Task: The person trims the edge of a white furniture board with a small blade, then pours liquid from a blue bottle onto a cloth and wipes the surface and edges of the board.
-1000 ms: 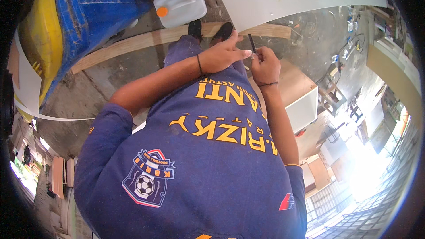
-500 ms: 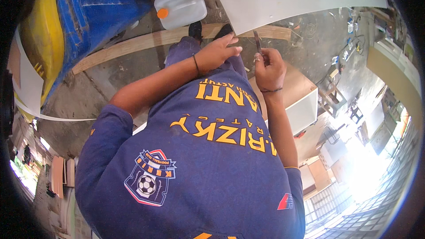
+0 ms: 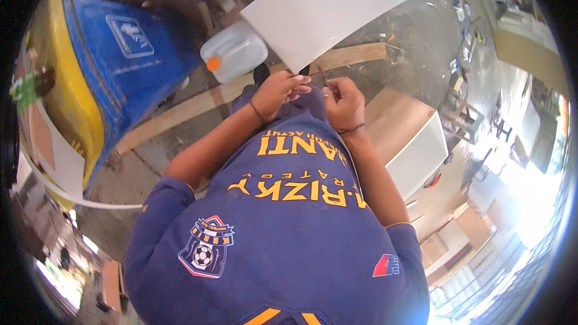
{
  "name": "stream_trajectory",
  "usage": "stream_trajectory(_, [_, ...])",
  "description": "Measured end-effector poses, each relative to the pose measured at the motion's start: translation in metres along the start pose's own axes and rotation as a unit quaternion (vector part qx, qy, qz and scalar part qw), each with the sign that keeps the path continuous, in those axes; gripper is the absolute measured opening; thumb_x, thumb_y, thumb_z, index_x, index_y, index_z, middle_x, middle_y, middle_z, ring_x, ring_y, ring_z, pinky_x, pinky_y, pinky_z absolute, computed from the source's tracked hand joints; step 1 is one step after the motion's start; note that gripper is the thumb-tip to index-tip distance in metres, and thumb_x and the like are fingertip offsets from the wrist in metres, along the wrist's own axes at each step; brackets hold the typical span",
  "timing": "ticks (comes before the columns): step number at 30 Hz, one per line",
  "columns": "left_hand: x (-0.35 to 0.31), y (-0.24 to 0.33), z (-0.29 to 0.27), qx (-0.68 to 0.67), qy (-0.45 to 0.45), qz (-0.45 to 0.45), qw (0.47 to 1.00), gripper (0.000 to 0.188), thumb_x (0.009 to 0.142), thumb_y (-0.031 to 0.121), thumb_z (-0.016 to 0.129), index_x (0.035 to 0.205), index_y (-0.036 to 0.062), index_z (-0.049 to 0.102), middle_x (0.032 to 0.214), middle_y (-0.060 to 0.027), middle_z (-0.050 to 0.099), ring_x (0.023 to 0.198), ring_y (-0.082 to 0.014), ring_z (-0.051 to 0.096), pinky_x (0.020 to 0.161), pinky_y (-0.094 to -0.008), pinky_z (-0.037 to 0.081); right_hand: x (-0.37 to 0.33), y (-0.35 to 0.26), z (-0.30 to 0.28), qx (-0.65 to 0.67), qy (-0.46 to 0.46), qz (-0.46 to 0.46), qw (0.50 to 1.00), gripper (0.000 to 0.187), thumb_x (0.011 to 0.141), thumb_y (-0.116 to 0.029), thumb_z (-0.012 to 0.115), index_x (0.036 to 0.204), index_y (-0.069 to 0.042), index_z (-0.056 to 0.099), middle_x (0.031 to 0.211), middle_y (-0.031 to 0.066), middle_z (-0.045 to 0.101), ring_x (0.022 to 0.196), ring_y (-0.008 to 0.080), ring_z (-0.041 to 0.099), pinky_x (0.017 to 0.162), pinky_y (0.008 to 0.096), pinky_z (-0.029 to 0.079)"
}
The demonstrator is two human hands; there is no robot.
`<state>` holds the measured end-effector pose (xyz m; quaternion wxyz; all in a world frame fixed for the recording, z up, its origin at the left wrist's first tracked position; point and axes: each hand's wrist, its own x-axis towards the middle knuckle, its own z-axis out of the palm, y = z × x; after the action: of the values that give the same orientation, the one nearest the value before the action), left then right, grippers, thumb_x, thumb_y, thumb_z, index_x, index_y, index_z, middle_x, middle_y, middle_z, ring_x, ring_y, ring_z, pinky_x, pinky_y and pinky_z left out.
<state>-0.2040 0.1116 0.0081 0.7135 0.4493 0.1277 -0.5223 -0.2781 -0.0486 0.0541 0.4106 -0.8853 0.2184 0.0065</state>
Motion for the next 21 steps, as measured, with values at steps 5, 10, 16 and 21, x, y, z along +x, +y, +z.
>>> stream_trajectory(5, [0.033, -0.029, -0.04, 0.296, 0.052, 0.2, 0.933, 0.03, 0.089, 0.031, 0.062, 0.088, 0.0023, 0.067, 0.072, -0.0056, 0.066, 0.066, -0.0135, 0.062, 0.059, -0.0281, 0.045, 0.003, 0.004, -0.009, 0.02, 0.024, -0.015, 0.999, 0.013, 0.076, -0.005, 0.066, 0.087, 0.0, 0.062, 0.075, 0.0129, 0.06, 0.062, 0.0218, 0.06, 0.058, 0.0311, 0.048])
stream_trajectory(10, [0.044, -0.01, -0.06, 0.519, 0.073, 0.27, 0.808, 0.044, 0.076, 0.045, 0.074, 0.087, 0.0036, 0.063, 0.071, -0.0085, 0.065, 0.063, -0.0191, 0.062, 0.062, -0.0305, 0.047, -0.001, 0.02, -0.019, 0.028, 0.029, -0.01, 0.999, 0.015, 0.075, -0.006, 0.065, 0.089, 0.0, 0.062, 0.075, 0.0137, 0.06, 0.064, 0.0251, 0.06, 0.06, 0.0332, 0.048])
stream_trajectory(16, [0.071, 0.006, -0.078, 0.635, 0.081, 0.385, 0.665, 0.068, 0.055, 0.057, 0.08, 0.102, 0.0101, 0.067, 0.098, -0.0121, 0.067, 0.093, -0.0309, 0.063, 0.079, -0.0403, 0.049, 0.009, 0.053, -0.038, 0.087, 0.026, 0.005, 0.996, 0.014, 0.076, -0.007, 0.065, 0.088, -0.002, 0.062, 0.076, 0.0132, 0.059, 0.066, 0.0264, 0.06, 0.061, 0.0345, 0.048])
stream_trajectory(21, [0.073, -0.014, -0.142, 0.663, 0.196, 0.208, 0.692, 0.059, 0.073, 0.044, 0.071, 0.115, 0.0045, 0.06, 0.118, -0.0184, 0.059, 0.114, -0.0348, 0.053, 0.094, -0.0442, 0.042, 0.038, 0.092, -0.062, 0.118, 0.037, -0.021, 0.992, 0.014, 0.076, -0.009, 0.065, 0.088, -0.002, 0.062, 0.075, 0.0135, 0.059, 0.067, 0.0269, 0.06, 0.062, 0.0351, 0.048])
